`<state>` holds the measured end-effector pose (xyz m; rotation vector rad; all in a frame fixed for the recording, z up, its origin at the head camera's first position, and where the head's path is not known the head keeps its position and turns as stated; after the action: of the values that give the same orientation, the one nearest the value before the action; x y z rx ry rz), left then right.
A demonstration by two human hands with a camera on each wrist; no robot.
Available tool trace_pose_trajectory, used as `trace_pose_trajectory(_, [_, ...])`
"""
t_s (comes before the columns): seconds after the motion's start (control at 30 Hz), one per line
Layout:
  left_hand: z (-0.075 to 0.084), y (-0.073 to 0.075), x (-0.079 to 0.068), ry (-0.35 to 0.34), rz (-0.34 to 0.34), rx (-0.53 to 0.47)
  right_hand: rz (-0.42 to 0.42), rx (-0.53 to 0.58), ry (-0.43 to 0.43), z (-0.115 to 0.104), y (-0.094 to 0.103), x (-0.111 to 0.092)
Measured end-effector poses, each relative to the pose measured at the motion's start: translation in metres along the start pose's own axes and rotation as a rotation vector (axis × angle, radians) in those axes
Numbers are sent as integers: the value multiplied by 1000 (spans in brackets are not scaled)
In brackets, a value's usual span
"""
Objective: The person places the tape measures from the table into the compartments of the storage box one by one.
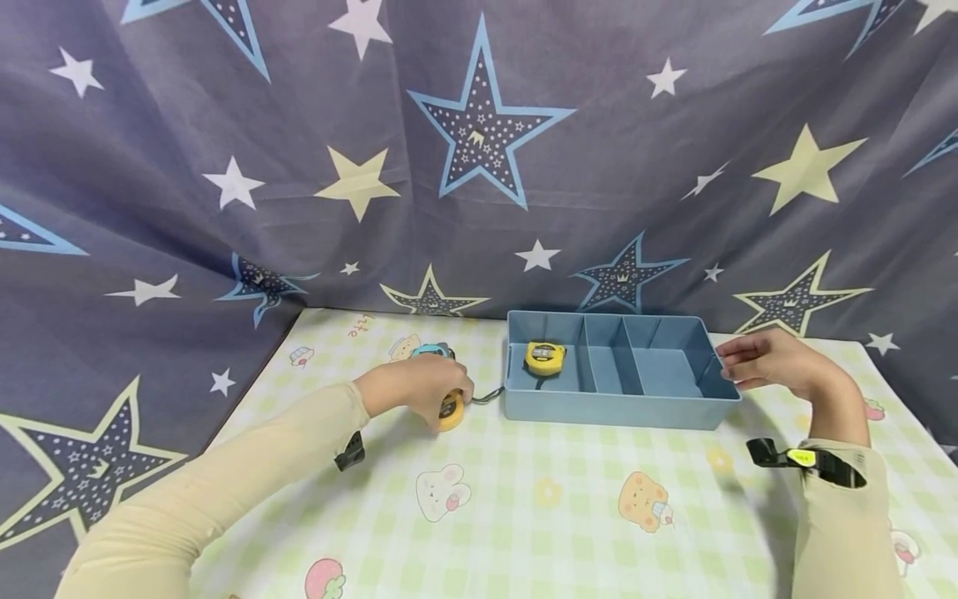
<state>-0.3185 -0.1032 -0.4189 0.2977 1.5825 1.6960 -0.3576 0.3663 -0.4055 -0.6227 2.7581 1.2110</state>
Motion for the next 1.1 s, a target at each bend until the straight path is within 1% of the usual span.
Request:
trace_pose_trajectory(0.23, [4, 2, 2, -19, -20, 35, -2, -7, 0, 0, 2, 0])
trace_pose_trajectory(0.43, [5, 3, 3, -9, -25, 51, -9, 10, -7, 2, 2, 0])
trace_pose_trajectory(0.7, [3, 1, 2, -8, -19, 11, -9, 13, -1, 4, 1, 2])
trace_pose_trajectory(0.83, [4, -1, 2, -56, -20, 37, -6, 16, -1, 3, 1, 1])
trace_pose_trajectory(0.93, [4, -3, 3, -92, -1, 57, -7, 20, -4, 3, 1, 1])
trace_pose_trajectory(1.0, [5, -3, 4, -100, 12, 59, -7, 21, -6, 2, 1, 1])
trace_pose_trajectory(1.1, [6, -2, 4, -98, 13, 57, -9, 17, -6, 2, 1, 1])
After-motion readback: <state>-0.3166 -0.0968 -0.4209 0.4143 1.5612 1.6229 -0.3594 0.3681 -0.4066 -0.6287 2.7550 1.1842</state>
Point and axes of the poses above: each hand's wrist, its own x-axis towards the middle knuckle, its own y-axis out of the back of the hand, z = x × y, the point moved 4 cm from there along x, towards the middle knuckle, and after that the axes turned 9 degrees about -x, right-handed, at the moved point
